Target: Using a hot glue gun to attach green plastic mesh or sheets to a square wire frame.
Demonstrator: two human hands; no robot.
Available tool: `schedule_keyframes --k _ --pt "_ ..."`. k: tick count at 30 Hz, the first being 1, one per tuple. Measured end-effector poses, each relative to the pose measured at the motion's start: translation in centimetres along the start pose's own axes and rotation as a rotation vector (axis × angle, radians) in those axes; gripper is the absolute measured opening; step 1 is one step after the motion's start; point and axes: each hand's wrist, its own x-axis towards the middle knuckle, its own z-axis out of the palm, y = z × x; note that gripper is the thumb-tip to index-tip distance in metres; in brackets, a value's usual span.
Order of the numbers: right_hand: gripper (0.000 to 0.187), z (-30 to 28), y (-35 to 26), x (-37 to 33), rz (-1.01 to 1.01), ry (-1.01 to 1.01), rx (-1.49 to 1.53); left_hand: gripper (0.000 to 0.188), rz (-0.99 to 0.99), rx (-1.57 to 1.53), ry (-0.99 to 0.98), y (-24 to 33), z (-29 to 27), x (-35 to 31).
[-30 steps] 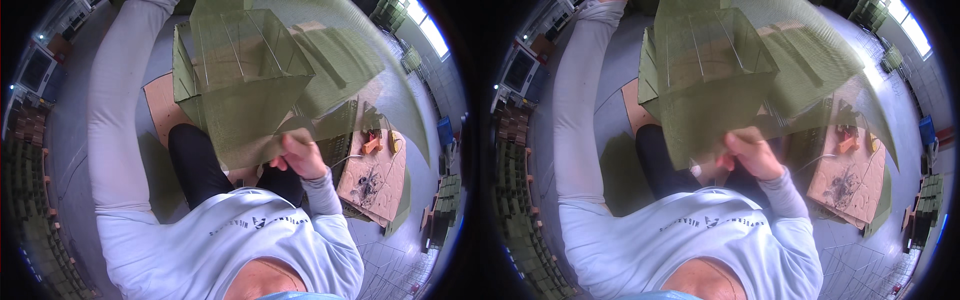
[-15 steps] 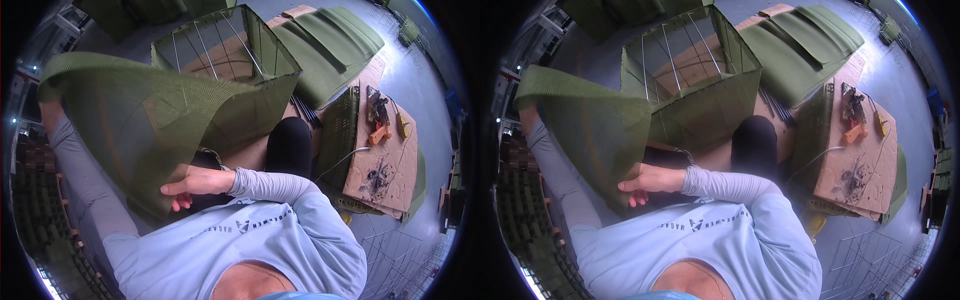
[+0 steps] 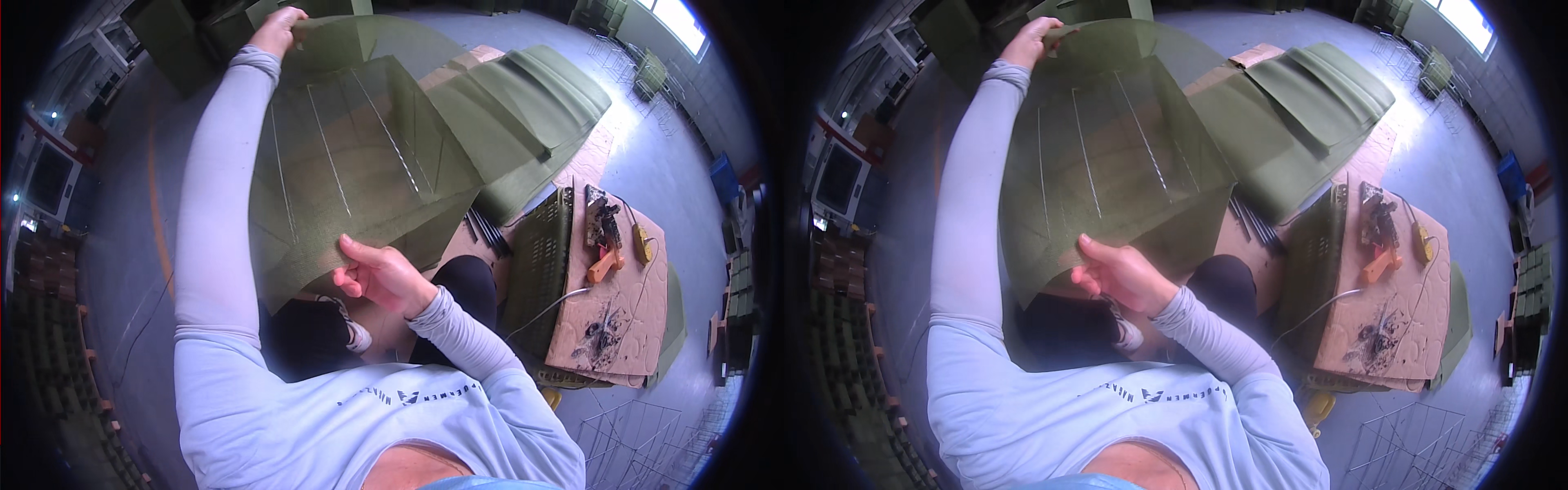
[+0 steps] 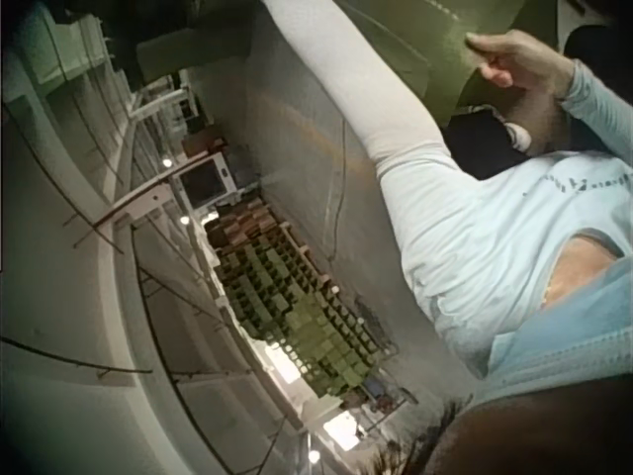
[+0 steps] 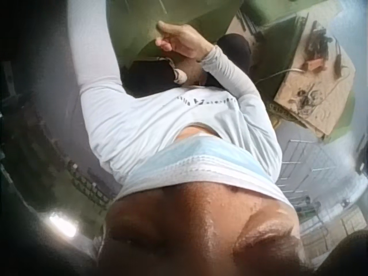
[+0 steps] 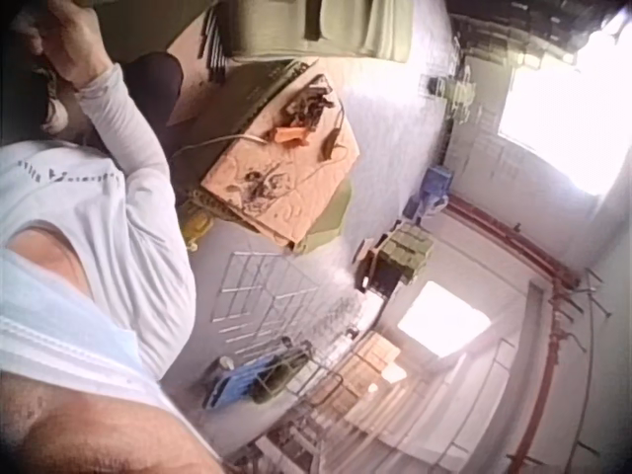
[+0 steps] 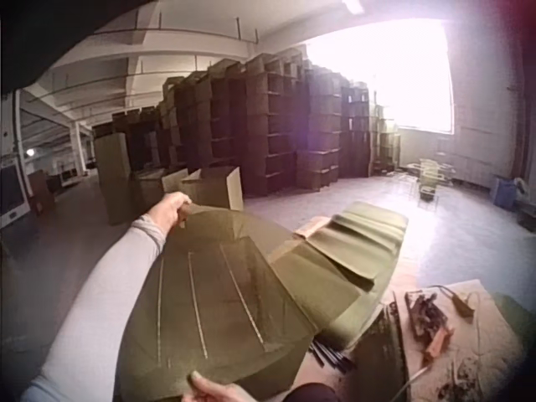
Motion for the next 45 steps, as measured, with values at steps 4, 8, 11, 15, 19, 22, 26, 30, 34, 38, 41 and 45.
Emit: schedule_keyframes --k 4,8,11,15,19,22,26,30,34,38,41,45 --pt "0.03 0.3 -0.3 1.6 -0.017 0.009 -0.007 0.024 0.092 -0.006 0.113 -1.3 4.3 -0.2" --pt "0.038 0.9 -0.1 3.6 -0.001 0.029 0.028 0.022 0.103 0.028 0.11 -2.4 6.8 0.1" --pt "0.031 1.1 -0.3 4.6 0.005 -0.003 0.052 0.018 0.089 -0.052 0.043 -3.4 7.9 0.1" --pt "0.031 0.9 -0.8 5.0 -0.017 0.024 0.035 0.062 -0.08 -0.125 -0.27 -4.5 7.2 -1.1" --pt "0.031 0.6 -1.2 4.6 -0.024 0.02 0.027 0.082 0.115 0.132 -0.202 -3.4 2.0 -2.9" --pt "0.03 0.7 -1.9 4.4 -0.021 0.012 0.011 0.074 0.206 0.392 -0.097 -3.1 -5.8 -5.5" --pt "0.026 2.0 -3.7 4.8 -0.058 -0.058 -0.035 0.069 -0.016 0.751 -0.091 -5.9 -17.5 -11.4" --pt "0.022 4.0 -5.7 5.5 -0.103 -0.085 -0.1 0.083 -0.175 0.61 0.043 -10.6 -23.7 -17.0" --pt "0.022 5.3 -6.1 5.9 -0.095 -0.029 -0.191 0.084 -0.285 0.336 -0.107 -13.3 -23.7 -18.5" --pt "0.022 5.6 -5.6 6.3 -0.094 -0.003 -0.204 0.066 -0.257 0.149 -0.176 -13.9 -21.4 -17.4" --pt "0.022 5.3 -5.7 6.4 -0.062 0.016 -0.24 0.038 -0.193 -0.118 -0.161 -13.8 -20.8 -16.2" --pt "0.044 3.5 -5.9 4.4 -0.239 0.121 -0.436 0.012 -0.082 -0.211 -0.118 -14.1 -21.6 -14.9"
